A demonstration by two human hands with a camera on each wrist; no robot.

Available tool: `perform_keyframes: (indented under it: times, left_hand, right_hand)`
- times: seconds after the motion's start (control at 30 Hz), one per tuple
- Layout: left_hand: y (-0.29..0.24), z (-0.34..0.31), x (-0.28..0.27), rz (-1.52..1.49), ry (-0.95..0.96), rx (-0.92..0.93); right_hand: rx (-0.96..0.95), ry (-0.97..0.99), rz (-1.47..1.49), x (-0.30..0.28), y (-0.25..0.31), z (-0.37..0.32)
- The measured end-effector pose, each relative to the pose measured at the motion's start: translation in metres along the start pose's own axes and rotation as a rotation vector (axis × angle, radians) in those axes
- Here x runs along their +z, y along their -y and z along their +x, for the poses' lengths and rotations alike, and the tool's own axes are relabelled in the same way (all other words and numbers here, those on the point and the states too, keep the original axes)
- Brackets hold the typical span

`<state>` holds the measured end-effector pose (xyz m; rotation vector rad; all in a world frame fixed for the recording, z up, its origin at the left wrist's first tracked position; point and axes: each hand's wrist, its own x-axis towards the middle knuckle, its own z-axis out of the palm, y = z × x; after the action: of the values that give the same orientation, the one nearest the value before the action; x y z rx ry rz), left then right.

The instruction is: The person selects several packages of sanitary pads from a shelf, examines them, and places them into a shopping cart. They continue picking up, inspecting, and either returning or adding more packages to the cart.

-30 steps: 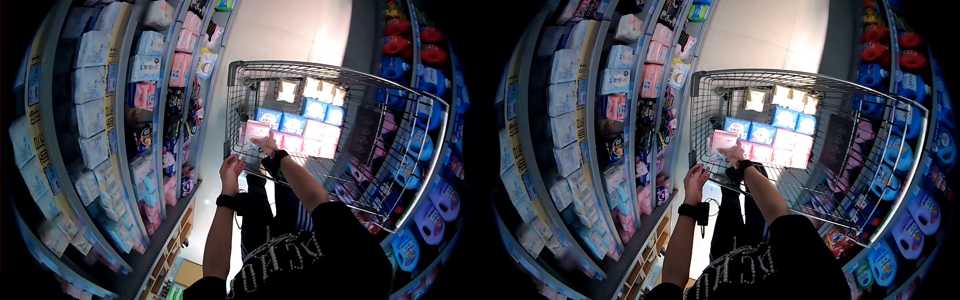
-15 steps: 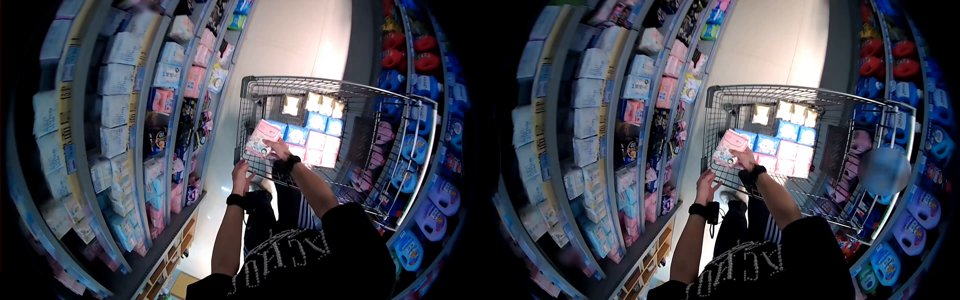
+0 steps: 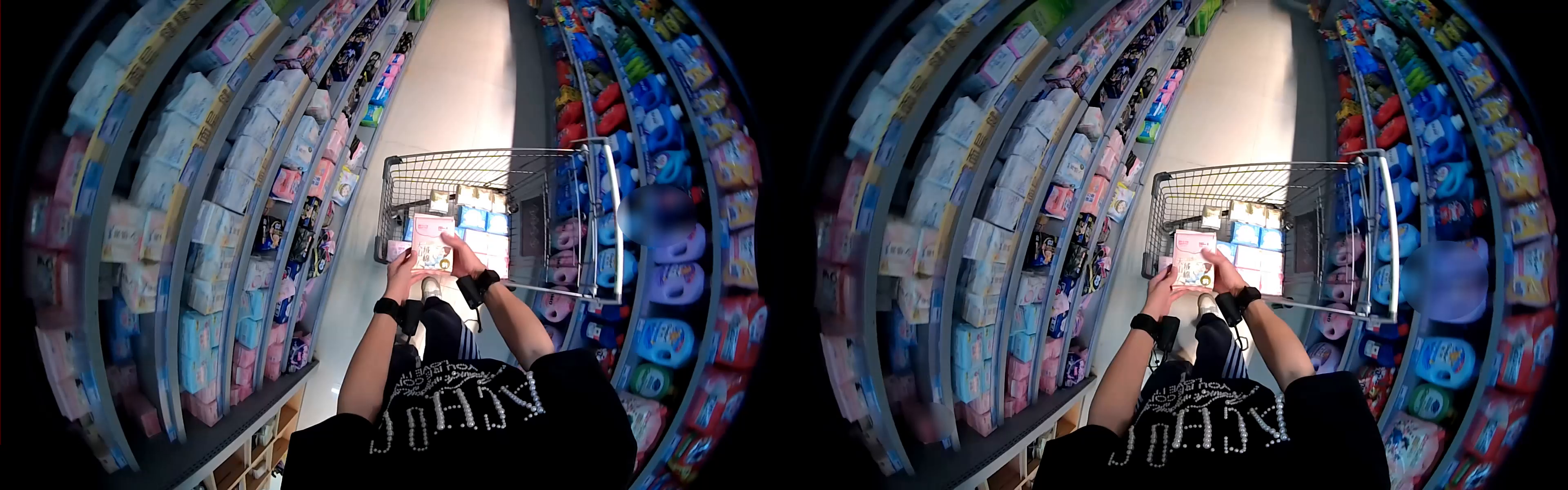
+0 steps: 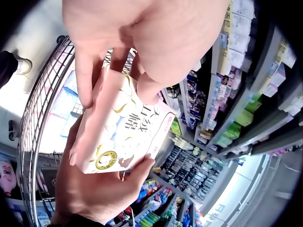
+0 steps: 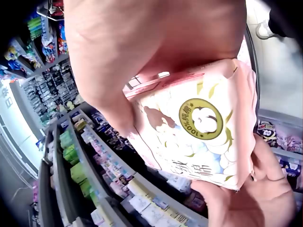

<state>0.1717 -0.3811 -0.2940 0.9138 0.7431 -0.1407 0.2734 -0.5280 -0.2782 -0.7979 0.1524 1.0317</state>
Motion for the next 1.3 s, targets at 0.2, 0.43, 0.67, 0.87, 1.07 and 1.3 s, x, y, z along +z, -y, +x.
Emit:
perform_keyframes:
  times: [0.2, 0.43, 0.67, 0.87, 1.07, 1.3]
  left_hand:
    - [0.014, -0.06, -0.011, -0.156, 0.168, 0.029]
    - [0.03, -0.105, -0.018, -0.164, 0.305, 0.043]
    - [0.041, -0.127, -0.01, 0.005, 0.35, 0.053]
    - [0.051, -0.132, -0.002, 0.025, 0.335, 0.032]
    - [0.052, -0.147, -0.002, 0.031, 0.312, 0.045]
    - [0.027, -0.161, -0.023, 0.079, 0.322, 0.109]
  right_hand:
    - [-0.149, 0.0, 0.082, 0.024, -0.022, -0.058]
    - [-0.197, -0.028, 0.185, 0.018, -0.064, -0.106]
    - [-0.274, -0.087, 0.191, 0.021, -0.083, -0.15]
    - [-0.264, -0.056, 0.218, 0.0, -0.092, -0.157]
    - [-0.241, -0.053, 0.219, 0.007, -0.093, -0.165]
    - [-0.194, -0.003, 0.093, 0.038, -0.091, -0.146]
